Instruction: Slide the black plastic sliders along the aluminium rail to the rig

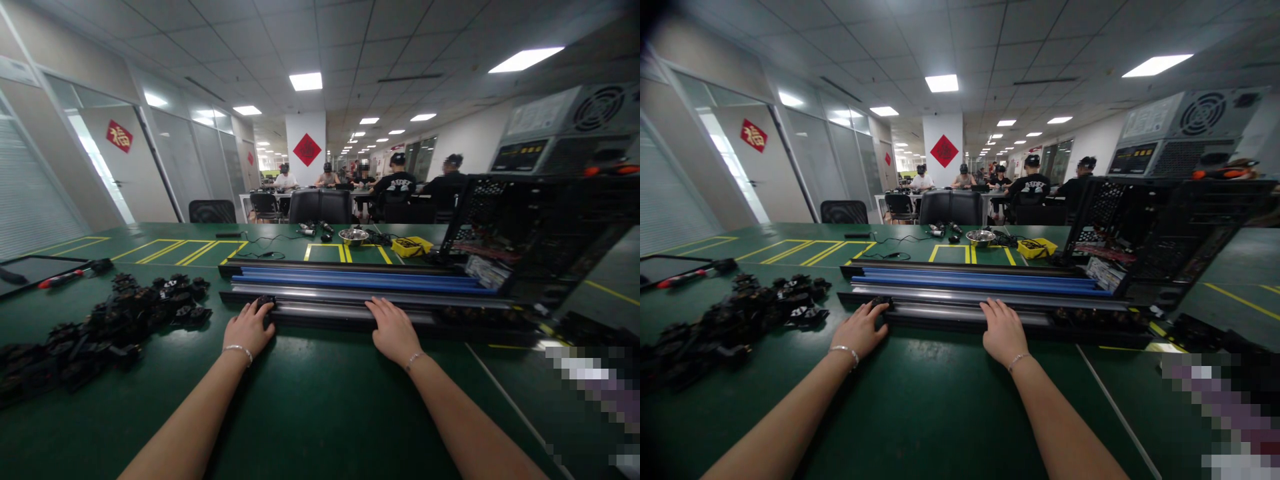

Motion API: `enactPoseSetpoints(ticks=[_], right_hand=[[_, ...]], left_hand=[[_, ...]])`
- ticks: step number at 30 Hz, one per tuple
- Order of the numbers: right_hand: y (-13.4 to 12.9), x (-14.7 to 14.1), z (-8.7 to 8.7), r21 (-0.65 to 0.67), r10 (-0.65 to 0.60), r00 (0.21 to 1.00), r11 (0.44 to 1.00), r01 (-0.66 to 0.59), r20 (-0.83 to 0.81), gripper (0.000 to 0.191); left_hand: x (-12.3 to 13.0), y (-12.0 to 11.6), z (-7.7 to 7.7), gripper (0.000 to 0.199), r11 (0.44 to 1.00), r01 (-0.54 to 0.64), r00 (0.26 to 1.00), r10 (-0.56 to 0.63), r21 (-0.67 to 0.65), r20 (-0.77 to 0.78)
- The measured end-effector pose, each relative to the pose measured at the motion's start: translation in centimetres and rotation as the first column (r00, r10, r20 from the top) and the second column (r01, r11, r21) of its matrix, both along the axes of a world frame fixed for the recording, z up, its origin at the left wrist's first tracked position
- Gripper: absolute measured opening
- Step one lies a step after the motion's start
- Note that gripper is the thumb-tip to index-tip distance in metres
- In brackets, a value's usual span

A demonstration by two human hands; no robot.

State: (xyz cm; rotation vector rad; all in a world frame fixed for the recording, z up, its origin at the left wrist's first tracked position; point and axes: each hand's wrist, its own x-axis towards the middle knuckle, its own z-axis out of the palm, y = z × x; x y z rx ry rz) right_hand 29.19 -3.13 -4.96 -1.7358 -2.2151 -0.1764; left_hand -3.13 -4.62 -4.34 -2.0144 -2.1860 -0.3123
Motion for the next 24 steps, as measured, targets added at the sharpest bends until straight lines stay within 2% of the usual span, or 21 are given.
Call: enactPoseSetpoints(ticks=[4,7,11,15,20,22,24], right_hand=[[0.0,0.0,0.0,0.017,0.002,1.0,1.0,-0.002,0.002,0.062],[0.0,0.0,-0.1,0.025,0.0,1.0,1.0,0.0,-0.002,0.061],[0.0,0.0,-0.2,0.032,0.008,1.0,0.999,-0.007,-0.007,0.061],[0.0,0.0,-0.2,0.04,0.012,1.0,0.999,-0.011,-0.007,0.061],[0.0,0.1,-0.1,0.04,0.013,1.0,0.999,-0.012,-0.012,0.062],[0.0,0.1,-0.2,0.045,0.011,1.0,0.999,-0.01,-0.017,0.062],[0.1,0.1,-0.2,0.047,0.01,1.0,0.999,-0.009,-0.022,0.062]], left_hand=[[0.0,0.0,0.0,0.048,1.0,-0.007,1.0,0.007,0.014,-0.026],[-1.0,0.3,-0.1,0.046,0.993,-0.115,0.993,0.115,-0.005,-0.037],[-3.8,0.4,-0.2,0.052,0.951,-0.28,0.96,0.281,-0.129,-0.013],[-6.9,0.2,-0.3,0.057,0.907,-0.391,0.916,0.4,-0.156,0.033],[-8.9,0.1,-0.5,0.052,0.871,-0.485,0.868,0.491,-0.085,0.073],[-8.6,0.1,-0.4,0.05,0.858,-0.514,0.854,0.514,-0.027,0.076],[-7.3,0.1,-0.1,0.048,0.876,-0.477,0.879,0.474,0.068,0.057]])
